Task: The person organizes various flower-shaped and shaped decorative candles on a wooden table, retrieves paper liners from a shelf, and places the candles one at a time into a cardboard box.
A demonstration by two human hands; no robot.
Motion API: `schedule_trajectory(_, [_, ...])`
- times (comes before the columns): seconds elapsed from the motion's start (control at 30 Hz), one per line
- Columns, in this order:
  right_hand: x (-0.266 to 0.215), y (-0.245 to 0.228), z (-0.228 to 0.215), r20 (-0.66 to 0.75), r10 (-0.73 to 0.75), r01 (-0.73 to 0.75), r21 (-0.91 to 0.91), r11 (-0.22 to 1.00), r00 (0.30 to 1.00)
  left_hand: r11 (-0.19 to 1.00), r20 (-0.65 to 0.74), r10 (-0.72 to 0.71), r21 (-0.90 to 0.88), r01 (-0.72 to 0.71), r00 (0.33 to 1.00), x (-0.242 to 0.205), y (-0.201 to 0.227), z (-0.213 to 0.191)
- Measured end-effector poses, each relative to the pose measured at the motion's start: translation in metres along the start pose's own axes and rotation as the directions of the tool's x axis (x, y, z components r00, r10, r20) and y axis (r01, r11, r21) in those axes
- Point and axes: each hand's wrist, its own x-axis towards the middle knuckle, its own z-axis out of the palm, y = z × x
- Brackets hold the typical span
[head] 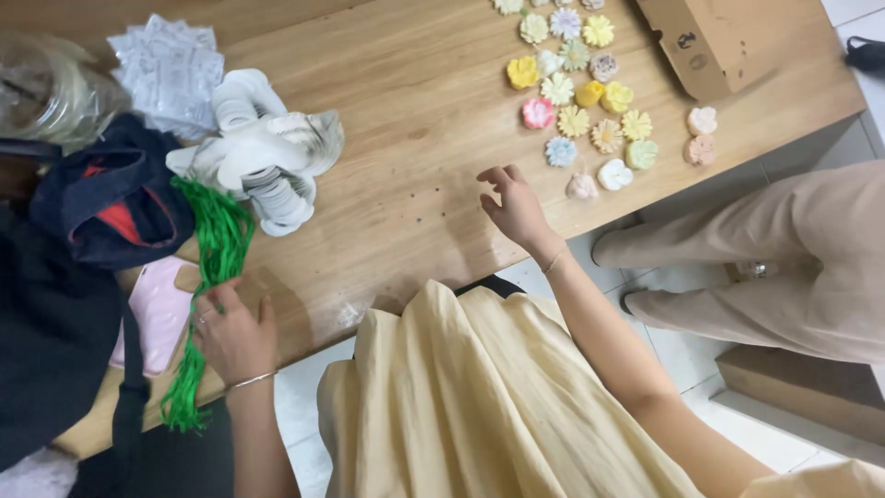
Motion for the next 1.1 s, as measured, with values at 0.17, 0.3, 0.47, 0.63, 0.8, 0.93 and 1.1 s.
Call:
schedule_trajectory(0.17, [-0.041, 0.046, -0.012, -0.012, 0.128, -0.128, 0.008, 0.992, 0.992, 0.974, 0.007, 0.123, -0.192, -0.120, 0.992, 0.008, 0.064, 0.014])
schedule_trajectory(0.3, [-0.068, 0.074, -0.019, 0.003, 0.240, -0.240, 0.064, 0.969, 0.971, 0.938, 0.060, 0.179, -0.313, -0.151, 0.982, 0.016, 0.106, 0.010])
schedule_trajectory(0.47, [-0.083, 0.098, -0.030, -0.052, 0.352, -0.341, 0.152, 0.928, 0.935, 0.917, 0.183, 0.242, -0.363, -0.163, 0.953, 0.017, 0.115, 0.020])
schedule_trajectory(0.63, [-0.063, 0.129, -0.056, -0.150, 0.497, -0.423, 0.352, 0.835, 0.855, 0.948, 0.382, 0.168, -0.316, -0.043, 0.909, 0.030, 0.104, 0.021])
schedule_trajectory(0.8, [-0.010, 0.186, -0.115, -0.222, 0.662, -0.250, 0.804, 0.539, 0.716, 0.979, 0.407, 0.111, -0.204, -0.028, 0.907, 0.041, 0.049, 0.096])
schedule_trajectory(0.93, [0.044, 0.283, -0.149, -0.250, 0.709, -0.151, 0.880, 0.451, 0.659, 0.943, 0.334, 0.184, -0.325, -0.070, 0.925, 0.053, -0.015, 0.234])
schedule_trajectory(1.1, [0.103, 0.324, -0.193, 0.205, 0.666, 0.193, 0.860, -0.472, 0.717, 0.935, 0.477, 0.230, -0.349, -0.057, 0.848, 0.072, 0.022, 0.234])
